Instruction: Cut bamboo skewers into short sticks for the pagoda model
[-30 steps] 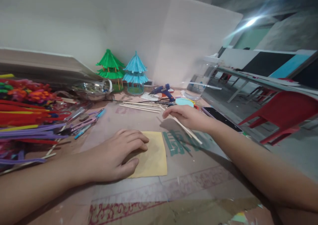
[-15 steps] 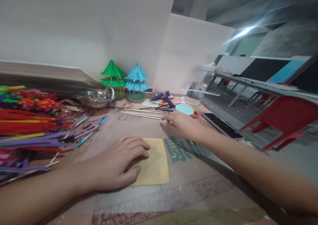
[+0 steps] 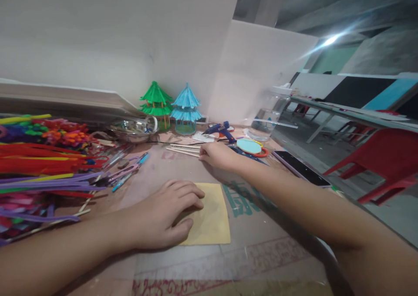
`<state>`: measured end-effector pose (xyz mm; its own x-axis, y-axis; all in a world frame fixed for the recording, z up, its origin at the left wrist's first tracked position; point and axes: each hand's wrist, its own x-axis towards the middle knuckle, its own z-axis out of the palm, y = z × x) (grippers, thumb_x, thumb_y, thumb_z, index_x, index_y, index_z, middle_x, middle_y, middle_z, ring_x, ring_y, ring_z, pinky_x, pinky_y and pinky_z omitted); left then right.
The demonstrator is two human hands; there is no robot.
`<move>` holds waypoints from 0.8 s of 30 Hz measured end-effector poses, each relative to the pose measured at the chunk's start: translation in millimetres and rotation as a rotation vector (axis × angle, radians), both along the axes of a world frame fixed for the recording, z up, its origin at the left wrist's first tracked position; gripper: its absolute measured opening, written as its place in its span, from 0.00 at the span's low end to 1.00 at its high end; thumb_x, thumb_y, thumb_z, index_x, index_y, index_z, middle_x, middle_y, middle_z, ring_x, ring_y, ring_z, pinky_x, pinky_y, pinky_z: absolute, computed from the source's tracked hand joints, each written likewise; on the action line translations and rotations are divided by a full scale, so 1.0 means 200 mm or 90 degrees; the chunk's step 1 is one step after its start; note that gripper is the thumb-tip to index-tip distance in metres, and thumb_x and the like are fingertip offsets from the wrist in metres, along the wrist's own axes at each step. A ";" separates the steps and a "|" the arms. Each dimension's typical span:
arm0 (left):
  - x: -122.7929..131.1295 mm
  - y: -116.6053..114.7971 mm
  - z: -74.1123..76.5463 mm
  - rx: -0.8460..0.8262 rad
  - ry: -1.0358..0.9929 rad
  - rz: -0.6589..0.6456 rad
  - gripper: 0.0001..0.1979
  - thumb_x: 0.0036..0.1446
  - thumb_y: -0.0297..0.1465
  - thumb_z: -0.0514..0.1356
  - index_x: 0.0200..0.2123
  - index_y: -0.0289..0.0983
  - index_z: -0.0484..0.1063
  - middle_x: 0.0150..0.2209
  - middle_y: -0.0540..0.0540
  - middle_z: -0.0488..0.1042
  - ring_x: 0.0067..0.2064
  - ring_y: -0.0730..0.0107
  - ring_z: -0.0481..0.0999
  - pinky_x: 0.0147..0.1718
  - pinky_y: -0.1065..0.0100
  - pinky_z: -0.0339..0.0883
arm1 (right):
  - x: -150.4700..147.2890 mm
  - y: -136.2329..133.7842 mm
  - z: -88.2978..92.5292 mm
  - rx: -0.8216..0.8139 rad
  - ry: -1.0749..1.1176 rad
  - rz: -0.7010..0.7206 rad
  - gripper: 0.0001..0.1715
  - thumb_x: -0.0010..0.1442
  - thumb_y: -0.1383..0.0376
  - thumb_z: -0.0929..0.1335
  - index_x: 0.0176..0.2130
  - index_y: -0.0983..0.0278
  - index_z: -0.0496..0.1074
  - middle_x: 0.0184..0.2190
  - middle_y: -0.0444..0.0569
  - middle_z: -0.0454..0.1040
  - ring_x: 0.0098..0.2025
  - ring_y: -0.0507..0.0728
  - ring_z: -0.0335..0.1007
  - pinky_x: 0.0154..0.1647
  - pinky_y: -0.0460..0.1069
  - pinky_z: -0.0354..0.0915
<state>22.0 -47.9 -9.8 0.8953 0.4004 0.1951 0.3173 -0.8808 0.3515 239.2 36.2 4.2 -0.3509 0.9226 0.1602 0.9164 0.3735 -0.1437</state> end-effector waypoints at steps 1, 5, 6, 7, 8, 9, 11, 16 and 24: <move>0.00 0.00 0.00 0.000 -0.001 0.000 0.13 0.54 0.25 0.55 0.44 0.38 0.68 0.52 0.41 0.72 0.56 0.56 0.69 0.57 0.52 0.62 | 0.00 -0.01 -0.01 -0.003 0.002 0.002 0.06 0.60 0.65 0.68 0.36 0.65 0.76 0.34 0.55 0.80 0.36 0.58 0.74 0.33 0.48 0.60; 0.00 0.00 -0.01 -0.005 -0.010 0.001 0.14 0.54 0.25 0.56 0.45 0.37 0.69 0.52 0.41 0.72 0.56 0.56 0.69 0.57 0.52 0.61 | 0.05 -0.05 0.00 0.013 0.126 0.020 0.06 0.58 0.68 0.66 0.37 0.65 0.73 0.27 0.47 0.76 0.28 0.53 0.68 0.28 0.46 0.58; 0.00 0.00 -0.01 -0.006 -0.011 0.001 0.14 0.54 0.25 0.56 0.45 0.37 0.69 0.51 0.41 0.72 0.56 0.56 0.69 0.57 0.52 0.61 | 0.06 -0.08 0.02 0.013 0.204 0.032 0.10 0.58 0.69 0.65 0.41 0.66 0.72 0.23 0.44 0.73 0.26 0.52 0.66 0.27 0.45 0.57; 0.00 0.00 -0.01 -0.007 -0.012 0.001 0.14 0.54 0.25 0.56 0.44 0.37 0.69 0.51 0.41 0.73 0.56 0.56 0.69 0.57 0.52 0.61 | 0.08 -0.10 0.04 0.011 0.292 0.046 0.13 0.58 0.69 0.64 0.44 0.66 0.71 0.20 0.41 0.71 0.23 0.51 0.64 0.26 0.45 0.57; 0.00 0.00 -0.01 -0.007 -0.012 0.002 0.14 0.53 0.25 0.56 0.44 0.37 0.69 0.51 0.42 0.73 0.56 0.56 0.69 0.57 0.52 0.61 | 0.10 -0.13 0.07 0.005 0.378 0.064 0.16 0.58 0.69 0.63 0.47 0.65 0.70 0.18 0.38 0.68 0.22 0.50 0.63 0.25 0.45 0.58; 0.00 0.00 -0.01 -0.006 -0.011 0.002 0.14 0.54 0.25 0.56 0.44 0.38 0.69 0.51 0.42 0.73 0.56 0.56 0.69 0.57 0.52 0.61 | 0.12 -0.17 0.10 0.001 0.450 0.083 0.17 0.59 0.69 0.62 0.48 0.65 0.69 0.18 0.38 0.68 0.21 0.50 0.63 0.25 0.45 0.59; 0.00 0.00 -0.01 -0.001 -0.009 0.004 0.14 0.54 0.25 0.56 0.45 0.38 0.70 0.51 0.42 0.73 0.55 0.57 0.69 0.57 0.53 0.61 | 0.16 -0.24 0.16 0.006 0.561 0.116 0.15 0.60 0.67 0.62 0.45 0.65 0.71 0.23 0.42 0.73 0.25 0.51 0.68 0.29 0.47 0.64; 0.00 0.00 -0.01 0.008 -0.007 0.000 0.13 0.54 0.25 0.56 0.44 0.38 0.70 0.50 0.42 0.73 0.55 0.58 0.69 0.56 0.54 0.62 | 0.19 -0.44 0.24 0.087 0.654 0.141 0.11 0.61 0.59 0.68 0.43 0.60 0.71 0.33 0.47 0.77 0.33 0.53 0.73 0.38 0.51 0.69; 0.00 0.01 0.00 0.026 0.001 -0.012 0.12 0.56 0.26 0.54 0.44 0.38 0.69 0.51 0.41 0.73 0.55 0.57 0.69 0.56 0.53 0.62 | 0.15 -0.53 0.25 0.150 0.573 0.103 0.17 0.65 0.52 0.65 0.31 0.60 0.69 0.20 0.42 0.68 0.23 0.51 0.64 0.27 0.48 0.63</move>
<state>22.8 -46.0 -10.1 0.9033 0.3746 0.2092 0.3007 -0.9004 0.3143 269.8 -69.0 53.7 -0.1260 0.7824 0.6100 0.4324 0.5967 -0.6760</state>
